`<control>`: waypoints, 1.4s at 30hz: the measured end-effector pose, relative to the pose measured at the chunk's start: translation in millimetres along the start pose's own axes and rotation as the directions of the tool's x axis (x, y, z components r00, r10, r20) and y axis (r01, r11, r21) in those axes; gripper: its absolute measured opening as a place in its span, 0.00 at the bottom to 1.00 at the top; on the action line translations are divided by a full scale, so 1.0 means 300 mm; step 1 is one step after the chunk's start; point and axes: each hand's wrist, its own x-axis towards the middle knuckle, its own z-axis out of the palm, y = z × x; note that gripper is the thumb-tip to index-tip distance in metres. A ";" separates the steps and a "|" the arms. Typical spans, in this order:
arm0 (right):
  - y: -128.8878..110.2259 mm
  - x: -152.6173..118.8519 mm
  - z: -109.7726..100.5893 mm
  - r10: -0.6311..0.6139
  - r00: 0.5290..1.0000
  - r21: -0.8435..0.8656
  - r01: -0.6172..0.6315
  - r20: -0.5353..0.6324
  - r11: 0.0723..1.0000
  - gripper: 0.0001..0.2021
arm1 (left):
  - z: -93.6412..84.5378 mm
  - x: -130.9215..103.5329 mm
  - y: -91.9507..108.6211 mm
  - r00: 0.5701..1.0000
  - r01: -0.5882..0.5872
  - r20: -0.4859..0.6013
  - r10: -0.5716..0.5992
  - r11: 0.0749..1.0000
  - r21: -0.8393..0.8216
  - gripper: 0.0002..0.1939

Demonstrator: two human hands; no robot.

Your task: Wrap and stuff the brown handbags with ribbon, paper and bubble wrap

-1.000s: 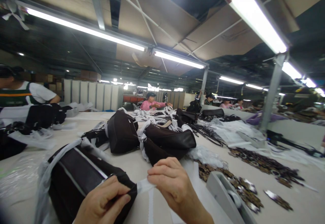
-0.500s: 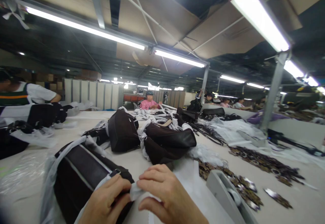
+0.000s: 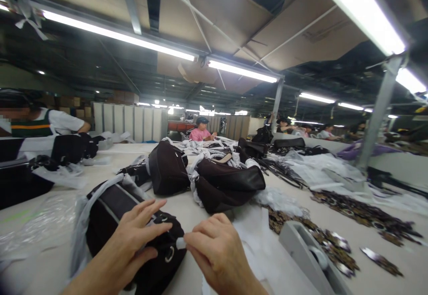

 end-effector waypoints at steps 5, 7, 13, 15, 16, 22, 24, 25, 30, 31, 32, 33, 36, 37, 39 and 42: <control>0.004 -0.005 0.003 0.036 0.999 -0.005 -0.035 0.012 0.999 0.08 | 0.008 -0.015 -0.061 0.996 0.017 0.092 0.004 0.974 -0.227 0.28; 0.008 -0.006 0.004 0.025 1.000 0.000 -0.025 0.009 1.000 0.08 | 0.015 -0.014 -0.061 0.996 0.062 0.085 -0.040 0.960 -0.272 0.28; 0.014 -0.008 0.003 0.000 1.000 0.004 0.000 0.021 1.000 0.08 | 0.007 0.015 -0.007 0.988 0.127 0.119 -0.101 0.964 -0.233 0.27; 0.015 -0.008 0.003 0.002 0.999 0.002 -0.002 0.032 1.000 0.08 | 0.012 0.028 0.010 0.984 0.154 0.121 -0.131 0.965 -0.211 0.21; 0.015 -0.009 0.002 0.005 0.999 0.003 -0.005 0.041 1.000 0.08 | 0.017 0.033 0.014 0.983 0.162 0.112 -0.142 0.966 -0.202 0.19; 0.012 -0.024 0.023 0.115 0.987 -0.069 -0.108 0.108 0.992 0.06 | 0.086 0.032 -0.011 0.993 0.119 0.009 -0.120 0.971 -0.209 0.18; 0.008 -0.031 0.042 0.152 0.980 -0.143 -0.134 0.126 0.981 0.06 | 0.105 0.028 -0.024 0.995 0.090 -0.020 -0.096 0.971 -0.223 0.18; 0.006 -0.034 0.055 0.164 0.977 -0.183 -0.138 0.133 0.973 0.06 | 0.111 0.027 -0.029 0.996 0.079 -0.029 -0.087 0.971 -0.227 0.18; -0.010 -0.032 0.153 0.149 0.985 -0.331 -0.112 0.086 0.937 0.09 | 0.116 0.028 -0.040 0.998 0.046 -0.024 -0.054 0.966 -0.254 0.19; -0.014 -0.028 0.175 0.137 0.988 -0.347 -0.107 0.064 0.932 0.10 | 0.116 0.029 -0.041 0.998 0.041 -0.026 -0.050 0.963 -0.265 0.19; -0.017 -0.023 0.195 0.128 0.990 -0.355 -0.102 0.052 0.929 0.11 | 0.117 0.029 -0.042 0.998 0.037 -0.031 -0.047 0.961 -0.273 0.19; -0.021 -0.017 0.210 0.130 0.990 -0.355 -0.103 0.053 0.929 0.14 | 0.118 0.029 -0.041 0.998 0.035 -0.037 -0.047 0.961 -0.276 0.18; -0.034 0.006 0.209 0.203 0.969 -0.284 -0.158 0.138 0.946 0.25 | 0.124 0.028 -0.036 0.998 0.039 -0.039 -0.050 0.968 -0.247 0.16; -0.037 0.013 0.189 0.240 0.953 -0.231 -0.195 0.185 0.953 0.27 | 0.125 0.028 -0.033 0.998 0.042 -0.039 -0.052 0.972 -0.230 0.17; -0.035 0.024 0.120 0.300 0.912 -0.101 -0.282 0.281 0.954 0.29 | 0.127 0.026 -0.028 0.997 0.050 -0.046 -0.060 0.977 -0.208 0.17; -0.006 0.013 -0.018 0.403 0.851 0.027 -0.436 0.338 0.899 0.28 | 0.124 0.022 -0.028 0.997 0.058 -0.044 -0.069 0.978 -0.201 0.14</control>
